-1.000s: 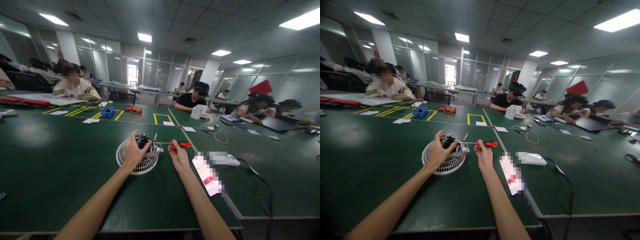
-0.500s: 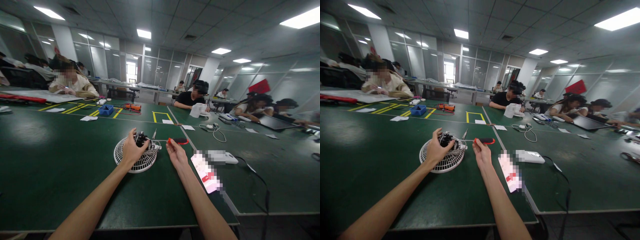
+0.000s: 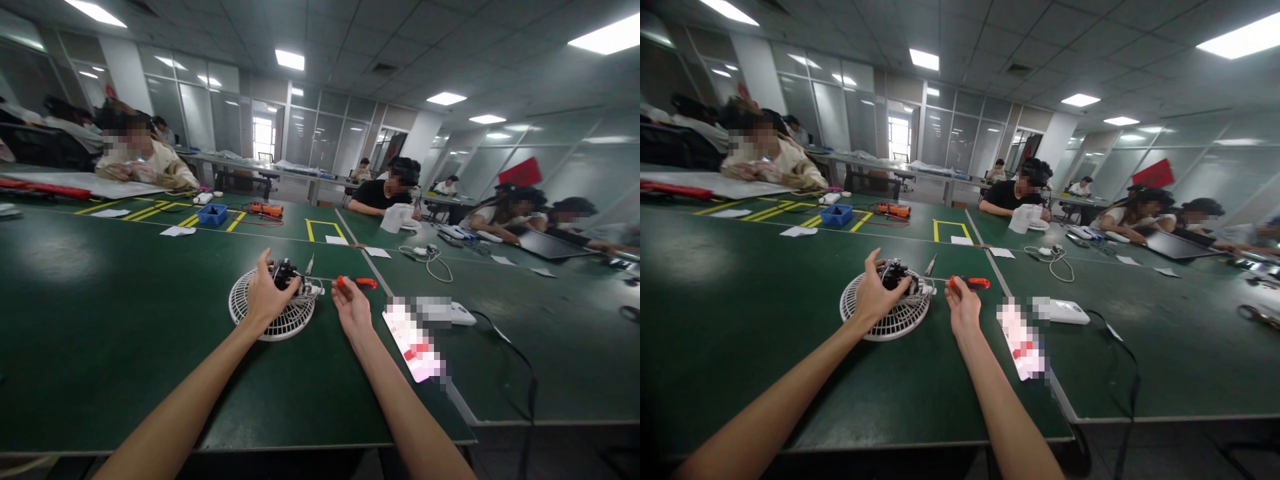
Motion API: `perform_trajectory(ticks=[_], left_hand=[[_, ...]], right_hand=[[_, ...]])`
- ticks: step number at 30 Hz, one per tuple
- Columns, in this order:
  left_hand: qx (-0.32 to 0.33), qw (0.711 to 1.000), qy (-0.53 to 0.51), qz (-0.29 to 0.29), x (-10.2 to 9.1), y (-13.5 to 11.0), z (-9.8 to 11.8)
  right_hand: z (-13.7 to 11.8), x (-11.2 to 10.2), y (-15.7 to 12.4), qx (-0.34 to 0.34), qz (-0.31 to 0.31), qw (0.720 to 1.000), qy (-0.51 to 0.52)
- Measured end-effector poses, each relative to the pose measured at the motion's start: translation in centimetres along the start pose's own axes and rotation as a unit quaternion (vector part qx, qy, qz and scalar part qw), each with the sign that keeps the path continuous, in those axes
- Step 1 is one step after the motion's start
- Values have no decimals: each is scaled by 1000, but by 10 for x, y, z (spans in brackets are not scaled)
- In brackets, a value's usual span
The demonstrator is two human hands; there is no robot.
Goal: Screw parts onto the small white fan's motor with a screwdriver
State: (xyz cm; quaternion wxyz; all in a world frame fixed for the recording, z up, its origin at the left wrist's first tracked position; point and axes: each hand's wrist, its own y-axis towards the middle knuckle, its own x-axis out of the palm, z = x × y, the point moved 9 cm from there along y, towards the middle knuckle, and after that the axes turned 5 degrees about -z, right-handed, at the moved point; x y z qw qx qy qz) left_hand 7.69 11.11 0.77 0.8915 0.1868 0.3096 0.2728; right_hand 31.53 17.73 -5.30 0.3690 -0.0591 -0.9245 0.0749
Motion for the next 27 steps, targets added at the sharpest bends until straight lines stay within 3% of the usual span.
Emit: perform_trajectory(ticks=[10,17,23,27], left_hand=[[8,1000,-8,-1,0,1,1],[11,1000,1,-5,-1,0,4],[3,1000,7,-6,-1,0,7],[5,1000,4,-5,-1,1,6]], right_hand=[[6,0,2,25,-6,999,26],[1,7,2,43,-51,995,69],[6,-4,5,53,12,998,24],[-2,1,4,22,-4,998,62]])
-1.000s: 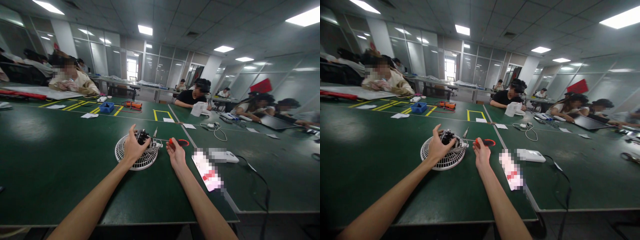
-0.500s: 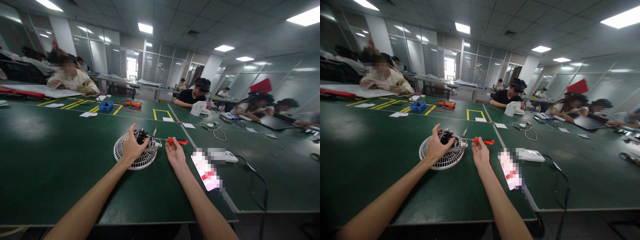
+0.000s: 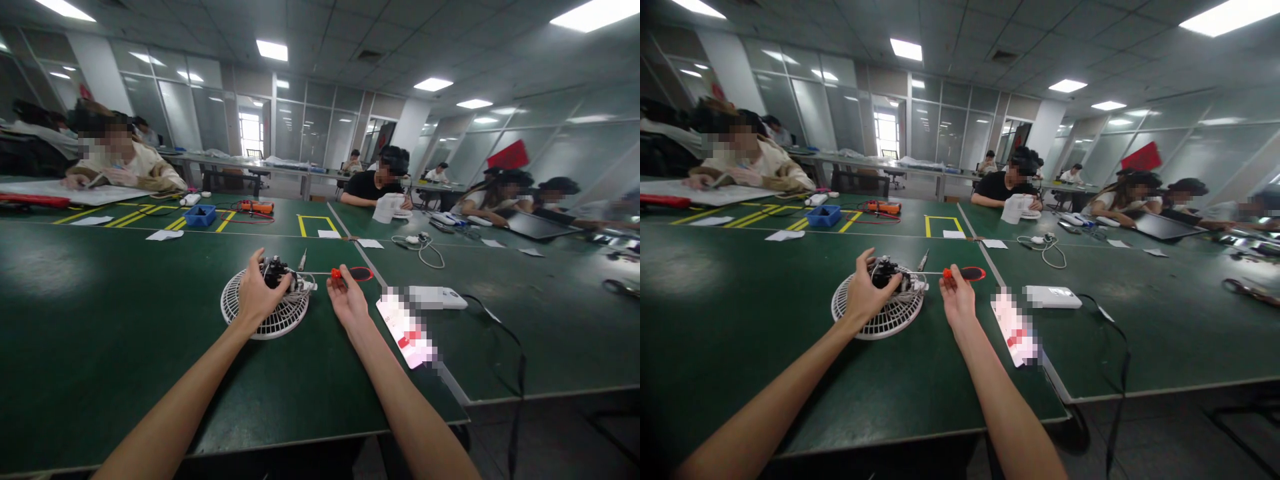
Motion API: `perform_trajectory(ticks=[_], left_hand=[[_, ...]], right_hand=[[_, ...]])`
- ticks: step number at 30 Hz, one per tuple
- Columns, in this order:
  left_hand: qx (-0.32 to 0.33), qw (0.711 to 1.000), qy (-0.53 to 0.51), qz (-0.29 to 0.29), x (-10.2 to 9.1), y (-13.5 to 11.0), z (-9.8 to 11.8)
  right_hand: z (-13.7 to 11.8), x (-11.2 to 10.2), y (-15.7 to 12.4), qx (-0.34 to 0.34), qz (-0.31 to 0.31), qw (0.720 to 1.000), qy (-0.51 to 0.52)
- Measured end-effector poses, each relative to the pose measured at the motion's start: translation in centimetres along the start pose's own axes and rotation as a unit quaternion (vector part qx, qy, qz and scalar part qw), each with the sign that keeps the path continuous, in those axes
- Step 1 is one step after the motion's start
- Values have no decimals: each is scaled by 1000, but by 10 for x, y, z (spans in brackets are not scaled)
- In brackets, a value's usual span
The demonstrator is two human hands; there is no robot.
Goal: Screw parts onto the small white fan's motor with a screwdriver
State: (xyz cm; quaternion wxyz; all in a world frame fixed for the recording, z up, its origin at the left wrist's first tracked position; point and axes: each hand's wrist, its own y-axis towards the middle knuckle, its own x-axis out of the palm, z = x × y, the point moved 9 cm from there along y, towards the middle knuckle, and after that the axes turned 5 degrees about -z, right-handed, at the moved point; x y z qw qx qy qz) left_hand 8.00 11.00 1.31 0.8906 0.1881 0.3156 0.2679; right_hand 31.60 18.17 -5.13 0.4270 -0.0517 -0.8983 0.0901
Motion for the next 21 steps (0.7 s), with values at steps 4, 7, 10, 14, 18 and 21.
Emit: perform_trajectory(ticks=[4,7,10,14,18,21], left_hand=[[6,1000,-2,3,1,0,-3],[6,1000,0,1,2,0,-4],[5,1000,-1,1,2,0,-4],[10,1000,-5,8,0,0,-3],[10,1000,4,4,1,0,-2],[10,1000,9,3,1,0,-1]], right_hand=[[-3,3,-2,2,-7,999,32],[-3,2,-2,6,-4,999,32],[-2,-3,0,8,10,1000,1],[-4,-3,2,-1,-2,999,-41],[-9,1,-1,-7,-4,1000,-4],[-12,4,-5,-12,-5,1000,24]])
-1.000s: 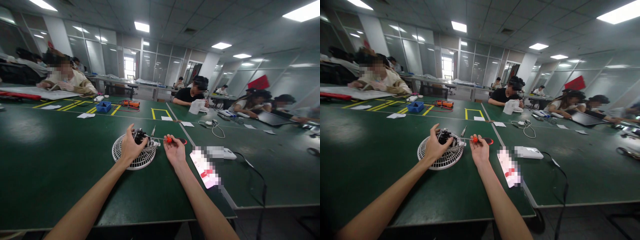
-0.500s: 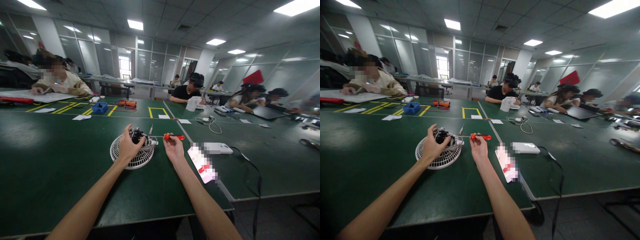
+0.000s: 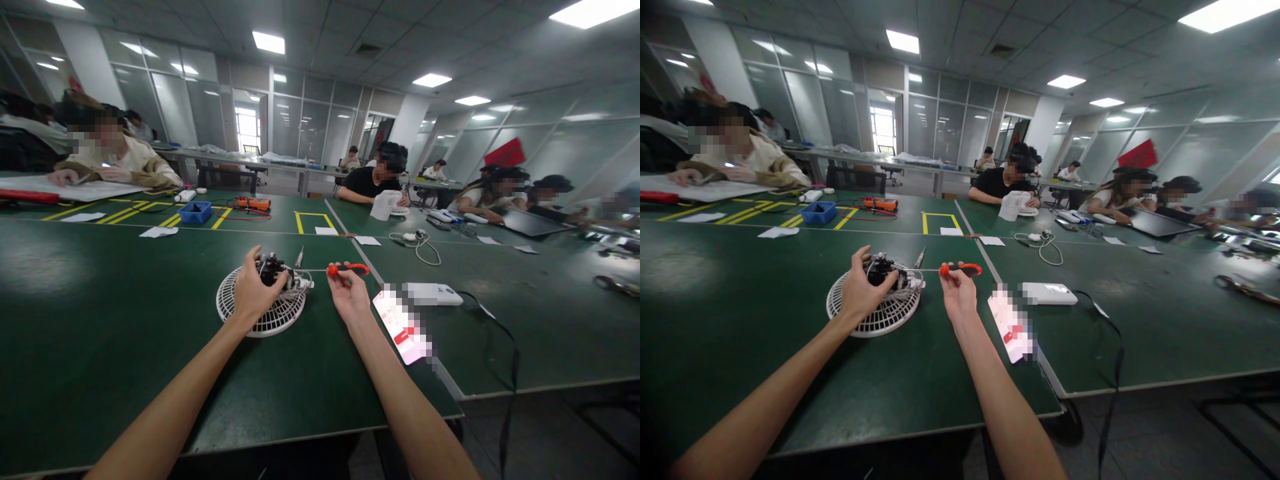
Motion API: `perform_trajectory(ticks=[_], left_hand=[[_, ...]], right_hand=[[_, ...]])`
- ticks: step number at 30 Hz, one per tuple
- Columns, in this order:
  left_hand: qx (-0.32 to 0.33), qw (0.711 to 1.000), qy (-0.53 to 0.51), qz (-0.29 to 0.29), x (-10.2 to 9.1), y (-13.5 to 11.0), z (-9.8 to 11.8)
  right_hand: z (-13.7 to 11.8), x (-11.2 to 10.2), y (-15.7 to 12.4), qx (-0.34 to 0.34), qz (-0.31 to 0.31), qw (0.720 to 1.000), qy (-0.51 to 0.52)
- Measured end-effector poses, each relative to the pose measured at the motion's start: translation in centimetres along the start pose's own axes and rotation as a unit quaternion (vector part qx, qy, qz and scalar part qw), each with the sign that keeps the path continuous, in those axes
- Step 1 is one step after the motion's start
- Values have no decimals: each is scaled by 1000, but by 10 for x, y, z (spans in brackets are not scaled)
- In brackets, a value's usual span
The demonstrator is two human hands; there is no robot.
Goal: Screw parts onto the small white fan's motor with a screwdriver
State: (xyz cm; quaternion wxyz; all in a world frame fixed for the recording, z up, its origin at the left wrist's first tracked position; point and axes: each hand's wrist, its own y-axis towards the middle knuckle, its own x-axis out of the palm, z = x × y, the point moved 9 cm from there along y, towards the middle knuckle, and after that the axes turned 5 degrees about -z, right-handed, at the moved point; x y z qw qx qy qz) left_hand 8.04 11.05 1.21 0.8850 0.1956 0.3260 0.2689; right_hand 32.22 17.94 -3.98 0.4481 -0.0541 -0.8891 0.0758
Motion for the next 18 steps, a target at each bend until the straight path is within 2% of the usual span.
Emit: perform_trajectory(ticks=[6,12,18], left_hand=[[5,1000,-5,5,0,0,1],[8,1000,-8,2,1,0,0],[10,1000,-11,3,1,0,-1]], right_hand=[[5,-9,2,-1,25,999,-46],[-3,-1,4,-41,-18,998,-38],[-4,-3,2,-43,-2,995,-85]])
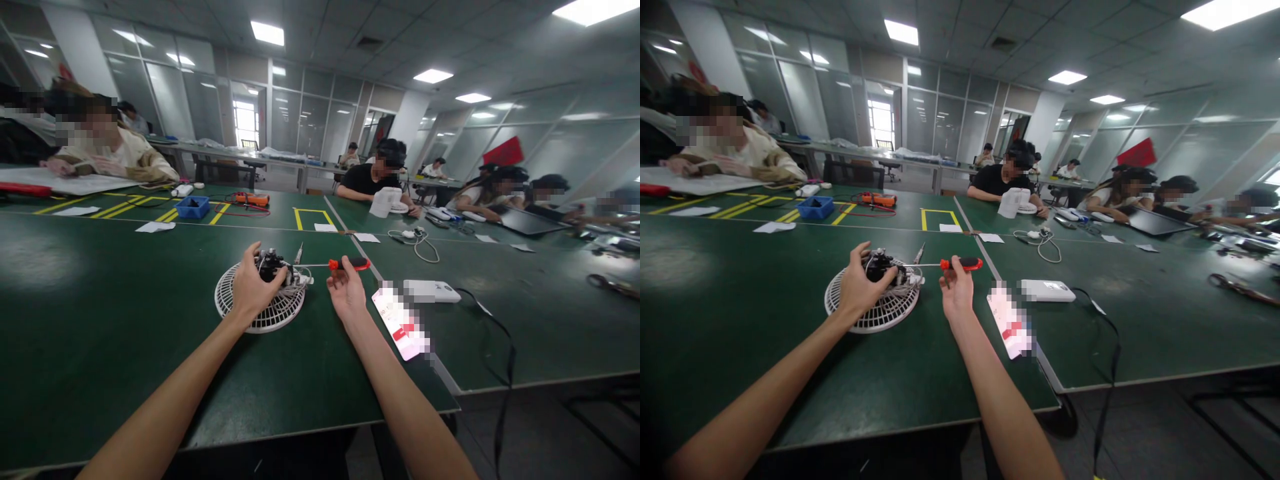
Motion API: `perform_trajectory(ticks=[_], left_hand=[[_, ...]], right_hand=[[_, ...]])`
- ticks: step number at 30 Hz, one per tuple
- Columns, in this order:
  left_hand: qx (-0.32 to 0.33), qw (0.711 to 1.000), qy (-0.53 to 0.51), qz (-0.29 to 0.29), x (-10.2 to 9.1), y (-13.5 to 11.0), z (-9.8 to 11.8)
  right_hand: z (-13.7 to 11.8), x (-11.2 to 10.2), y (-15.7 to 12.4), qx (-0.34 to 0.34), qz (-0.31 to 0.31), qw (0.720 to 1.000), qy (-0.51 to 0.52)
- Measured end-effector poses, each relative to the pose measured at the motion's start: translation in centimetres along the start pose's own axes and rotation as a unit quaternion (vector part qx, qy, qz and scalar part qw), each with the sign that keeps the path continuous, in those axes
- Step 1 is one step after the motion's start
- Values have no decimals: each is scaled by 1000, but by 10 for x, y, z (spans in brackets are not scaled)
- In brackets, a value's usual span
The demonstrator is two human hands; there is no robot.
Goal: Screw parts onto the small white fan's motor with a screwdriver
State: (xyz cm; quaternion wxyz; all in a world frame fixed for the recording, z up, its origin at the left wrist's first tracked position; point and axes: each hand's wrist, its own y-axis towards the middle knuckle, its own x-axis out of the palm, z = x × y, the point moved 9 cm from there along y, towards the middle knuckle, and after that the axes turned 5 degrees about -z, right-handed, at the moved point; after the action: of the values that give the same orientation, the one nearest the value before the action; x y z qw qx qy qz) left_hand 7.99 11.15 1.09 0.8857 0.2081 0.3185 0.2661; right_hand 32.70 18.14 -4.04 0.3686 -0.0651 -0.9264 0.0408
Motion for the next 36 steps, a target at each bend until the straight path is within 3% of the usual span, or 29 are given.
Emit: perform_trajectory(ticks=[5,10,15,22,27,32,36], left_hand=[[-4,1000,2,-4,-1,-1,0],[-8,1000,-3,-7,-2,-1,1],[-10,1000,-3,-9,0,0,0],[-8,1000,4,-7,0,-1,2],[-6,1000,4,-1,-1,-1,3],[-5,1000,6,-3,0,0,2],[-3,1000,5,-2,0,0,1]], right_hand=[[2,-1,-3,16,18,1000,-3],[3,5,-4,31,-19,998,52],[3,-2,2,15,-15,1000,6],[-3,9,2,7,-62,995,76],[0,1,6,7,-25,999,36],[1,1,5,15,-21,996,83],[6,-5,3,41,8,998,55]])
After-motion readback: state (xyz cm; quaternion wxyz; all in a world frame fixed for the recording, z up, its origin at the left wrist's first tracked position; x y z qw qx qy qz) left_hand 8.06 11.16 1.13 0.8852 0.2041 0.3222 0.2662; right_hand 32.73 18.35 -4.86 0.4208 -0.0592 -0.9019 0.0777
